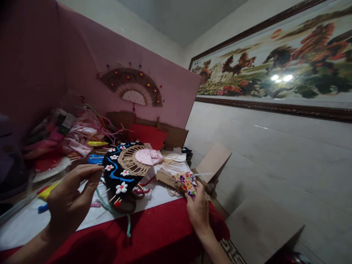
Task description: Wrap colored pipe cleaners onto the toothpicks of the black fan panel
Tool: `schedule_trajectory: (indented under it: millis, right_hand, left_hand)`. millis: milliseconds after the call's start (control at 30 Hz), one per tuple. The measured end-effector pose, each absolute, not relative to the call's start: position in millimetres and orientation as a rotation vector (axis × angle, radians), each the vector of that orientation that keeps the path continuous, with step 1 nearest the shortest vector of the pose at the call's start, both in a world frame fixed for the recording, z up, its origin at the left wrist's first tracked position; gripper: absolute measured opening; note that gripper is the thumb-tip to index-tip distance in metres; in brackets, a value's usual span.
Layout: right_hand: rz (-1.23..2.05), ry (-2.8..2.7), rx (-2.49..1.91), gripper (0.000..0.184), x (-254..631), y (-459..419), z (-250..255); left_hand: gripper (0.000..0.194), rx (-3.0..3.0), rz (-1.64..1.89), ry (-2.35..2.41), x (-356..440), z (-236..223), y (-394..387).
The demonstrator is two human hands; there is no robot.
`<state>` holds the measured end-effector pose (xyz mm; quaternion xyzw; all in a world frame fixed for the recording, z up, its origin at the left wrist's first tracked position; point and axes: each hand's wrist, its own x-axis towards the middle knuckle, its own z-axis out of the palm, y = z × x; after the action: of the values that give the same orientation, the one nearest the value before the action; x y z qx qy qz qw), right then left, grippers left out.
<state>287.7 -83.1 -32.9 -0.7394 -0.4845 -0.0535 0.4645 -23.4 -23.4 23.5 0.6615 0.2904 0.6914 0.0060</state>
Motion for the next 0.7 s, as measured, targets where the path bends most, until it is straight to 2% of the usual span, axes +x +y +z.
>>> schedule_trajectory:
  millis: [100,300,433,600,700]
  right_hand:
    - [-0.013,-1.013,-1.721,0.039,289.0,-83.1,-25.4]
    - [0.725,-0.98,-1.448,0.054,264.9,-100.1,4.4]
    - [0.833,-0.978,-1.217,0.055,245.9,-115.6,15.6]
    - [1.13,-0.996,-0.96,0.039,224.2,-123.0,18.4]
    - [1.206,-1.008,-0.987,0.035,207.4,-126.3,24.9]
  left_hand:
    - [0.016,2.063,2.154,0.903,-23.1,23.2,-24.5]
    - [0.015,1.927,2.072,0.864,-21.6,18.6,-25.7]
    - [0.013,1.604,1.904,0.818,-18.4,20.6,-25.7]
    - [0.015,1.16,1.489,0.624,-18.7,29.3,-23.0]
    - [0.019,0.958,1.305,0.514,-20.2,32.3,-22.6]
